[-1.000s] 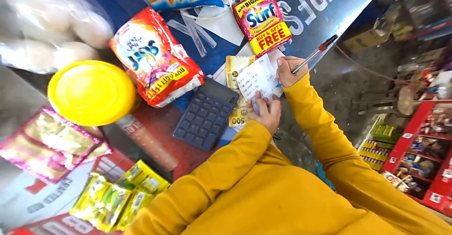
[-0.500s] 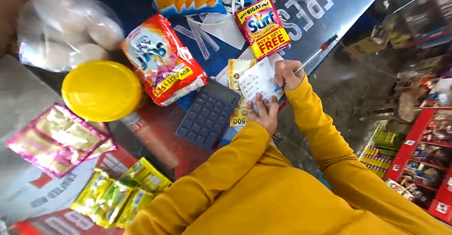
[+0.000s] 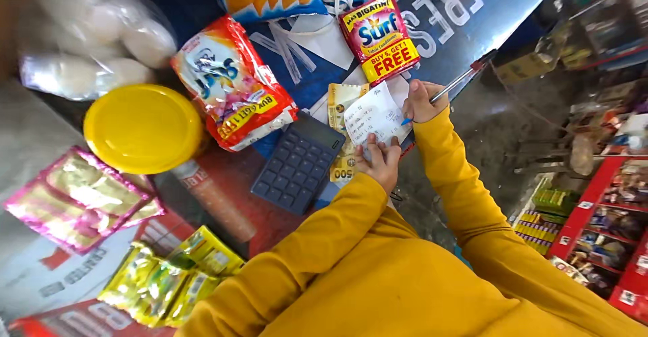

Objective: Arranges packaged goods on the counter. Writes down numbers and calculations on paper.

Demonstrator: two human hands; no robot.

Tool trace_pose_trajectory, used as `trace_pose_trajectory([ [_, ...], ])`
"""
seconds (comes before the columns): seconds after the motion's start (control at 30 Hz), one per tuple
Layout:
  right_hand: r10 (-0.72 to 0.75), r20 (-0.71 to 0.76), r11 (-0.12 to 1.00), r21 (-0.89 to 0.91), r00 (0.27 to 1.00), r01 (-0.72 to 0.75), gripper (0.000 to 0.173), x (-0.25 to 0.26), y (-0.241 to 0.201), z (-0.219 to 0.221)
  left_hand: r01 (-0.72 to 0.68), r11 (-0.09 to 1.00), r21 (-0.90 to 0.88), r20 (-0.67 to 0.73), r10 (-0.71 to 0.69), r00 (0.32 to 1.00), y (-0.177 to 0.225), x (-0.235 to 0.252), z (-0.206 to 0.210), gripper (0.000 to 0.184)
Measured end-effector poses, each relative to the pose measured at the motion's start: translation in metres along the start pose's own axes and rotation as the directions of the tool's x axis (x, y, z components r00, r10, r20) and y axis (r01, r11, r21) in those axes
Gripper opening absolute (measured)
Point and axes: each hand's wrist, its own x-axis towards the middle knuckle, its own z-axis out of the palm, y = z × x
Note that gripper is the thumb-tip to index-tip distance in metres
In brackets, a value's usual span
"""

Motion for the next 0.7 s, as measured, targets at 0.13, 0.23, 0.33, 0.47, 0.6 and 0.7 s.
trace_pose_trajectory([
  [0.13, -0.032, -0.002, 0.999, -0.013, 0.999, 0.032, 0.044, -0.002, -0.001, 0.0, -0.013, 1.0, 0.019, 0.063, 0.011, 0.998, 0.0, 0.001, -0.004, 0.033],
  [0.23, -0.051, 0.038, 0.999, 0.015, 0.998, 0.05, 0.045, -0.008, -0.008, 0.003, 0.009, 1.0, 0.024, -0.179, -0.005, 0.984, 0.0, -0.003, 0.009, 0.028],
  [0.33, -0.085, 0.075, 0.996, 0.015, 0.994, 0.084, 0.044, -0.015, -0.007, 0.01, 0.053, 0.999, 0.011, -0.374, -0.045, 0.926, 0.004, -0.006, 0.021, 0.023],
  [0.47, -0.041, 0.053, 0.999, -0.002, 0.998, 0.042, 0.045, -0.016, -0.006, 0.014, 0.024, 0.996, 0.085, -0.209, -0.005, 0.978, 0.003, -0.008, 0.007, 0.026],
  [0.6, -0.051, 0.073, 0.998, -0.02, 0.996, 0.053, 0.045, -0.017, -0.006, 0.013, 0.069, 0.997, 0.029, -0.28, -0.058, 0.958, 0.006, -0.009, 0.008, 0.023],
  [0.7, -0.022, 0.083, 0.999, -0.04, 0.996, 0.025, 0.045, -0.017, -0.009, 0.014, 0.064, 0.998, 0.023, -0.288, -0.055, 0.956, 0.006, -0.011, 0.008, 0.024],
])
